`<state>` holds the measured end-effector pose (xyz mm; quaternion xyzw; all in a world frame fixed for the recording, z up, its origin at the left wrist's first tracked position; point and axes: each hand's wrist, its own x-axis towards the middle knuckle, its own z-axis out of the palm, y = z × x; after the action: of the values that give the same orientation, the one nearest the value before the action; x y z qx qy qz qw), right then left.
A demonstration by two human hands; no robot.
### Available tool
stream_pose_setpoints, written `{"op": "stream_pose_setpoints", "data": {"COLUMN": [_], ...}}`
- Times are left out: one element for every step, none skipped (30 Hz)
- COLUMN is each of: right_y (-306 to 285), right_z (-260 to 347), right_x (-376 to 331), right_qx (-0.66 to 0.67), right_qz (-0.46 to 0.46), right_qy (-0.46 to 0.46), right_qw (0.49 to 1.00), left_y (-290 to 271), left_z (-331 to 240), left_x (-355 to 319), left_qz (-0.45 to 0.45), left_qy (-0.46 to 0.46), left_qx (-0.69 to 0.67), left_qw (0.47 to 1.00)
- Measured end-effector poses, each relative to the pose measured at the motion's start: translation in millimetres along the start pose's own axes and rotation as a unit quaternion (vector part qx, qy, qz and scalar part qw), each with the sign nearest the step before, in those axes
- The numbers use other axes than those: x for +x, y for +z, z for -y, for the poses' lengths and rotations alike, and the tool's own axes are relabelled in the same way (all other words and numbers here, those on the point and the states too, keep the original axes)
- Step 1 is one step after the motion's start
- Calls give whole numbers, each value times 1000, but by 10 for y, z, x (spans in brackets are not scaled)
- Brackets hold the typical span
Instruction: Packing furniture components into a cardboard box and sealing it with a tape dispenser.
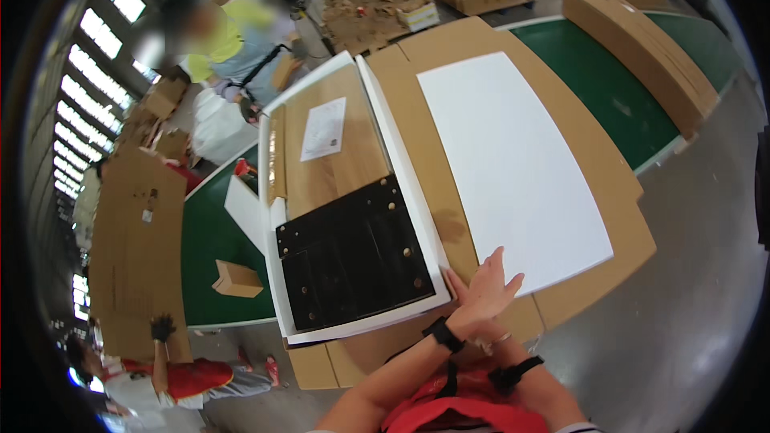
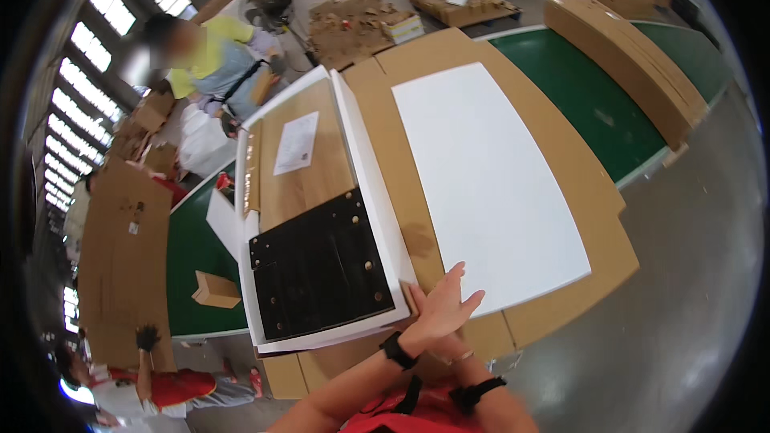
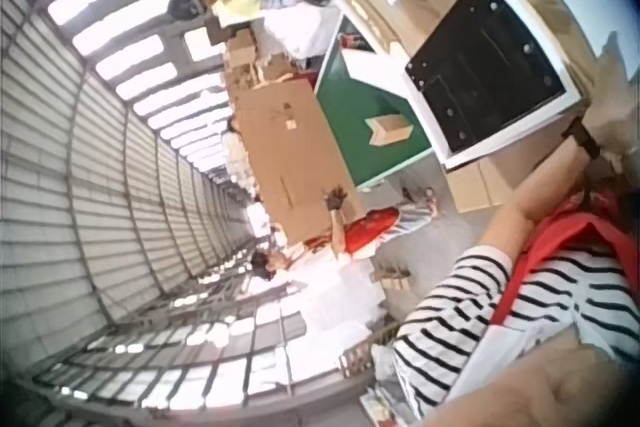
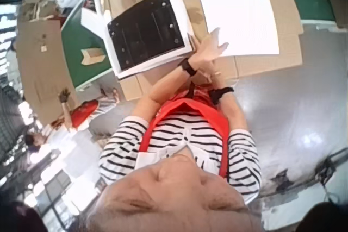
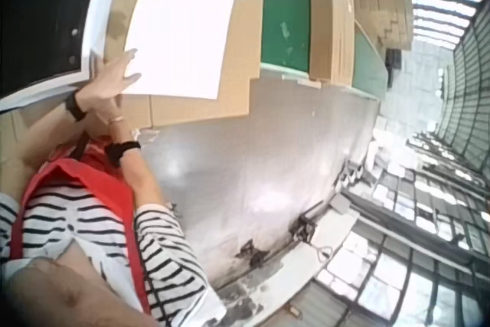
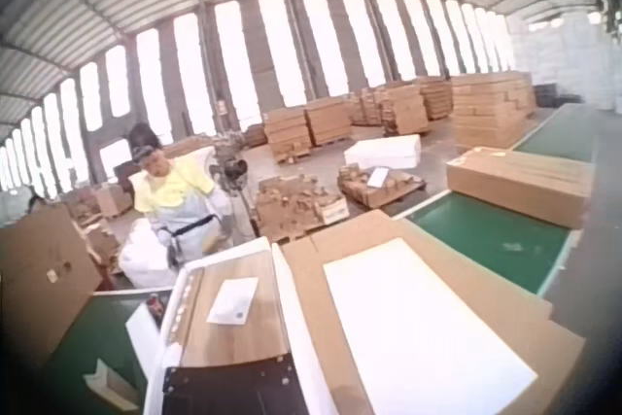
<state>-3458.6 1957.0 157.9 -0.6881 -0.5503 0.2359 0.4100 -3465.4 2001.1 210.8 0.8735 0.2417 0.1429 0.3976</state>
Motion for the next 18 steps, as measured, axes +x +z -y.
{"op": "stream_pose_setpoints", "data": {"right_y": [-26, -54, -64, -21, 13, -6, -11, 24, 61, 72, 79, 98, 97, 132, 168, 190, 254, 263], "right_z": [4, -20, -36, 19, 53, -1, -57, -85, -108, -133, -186, -301, -279, -411, -480, -488, -609, -597], "right_x": [21, 85, 146, 209, 247, 219, 183, 162, 134, 97, 112, -18, 98, -59, -143, -135, -335, -309], "right_qx": [1, 2, 5, 16, 25, 28, 29, 35, 40, 41, 42, 42, 40, 38, 36, 33, 30, 26], "right_qz": [0, -1, -6, -5, -4, -6, -8, -5, -2, -2, -3, -2, -4, -6, -7, -8, -8, -11], "right_qy": [-8, -15, -15, -22, -27, -23, -18, -22, -25, -23, -21, -19, -14, -9, -7, -8, -9, -5], "right_qw": [1000, 1000, 1000, 1000, 999, 999, 999, 999, 999, 999, 999, 999, 999, 999, 999, 999, 999, 1000], "left_y": [131, 239, 349, 383, 433, 531, 621, 664, 721, 742, 755, 758, 793, 826, 836, 834, 842, 833], "left_z": [40, 95, 160, 253, 335, 313, 298, 315, 409, 417, 430, 436, 439, 440, 456, 501, 576, 574], "left_x": [149, 280, 386, 427, 471, 495, 504, 498, 519, 544, 570, 578, 599, 623, 639, 614, 568, 568], "left_qz": [-3, -13, 42, 90, 127, 126, 128, 123, 93, 89, 63, 37, 36, 40, 40, 33, 27, 27], "left_qy": [-53, -54, -125, -204, -268, -271, -279, -294, -331, -335, -352, -369, -369, -398, -427, -427, -428, -426], "left_qx": [75, 85, 130, 177, 180, 185, 221, 259, 249, 253, 249, 244, 245, 205, 164, 165, 141, 116], "left_qw": [996, 995, 983, 959, 938, 936, 926, 912, 905, 903, 900, 896, 896, 893, 888, 888, 892, 897]}}
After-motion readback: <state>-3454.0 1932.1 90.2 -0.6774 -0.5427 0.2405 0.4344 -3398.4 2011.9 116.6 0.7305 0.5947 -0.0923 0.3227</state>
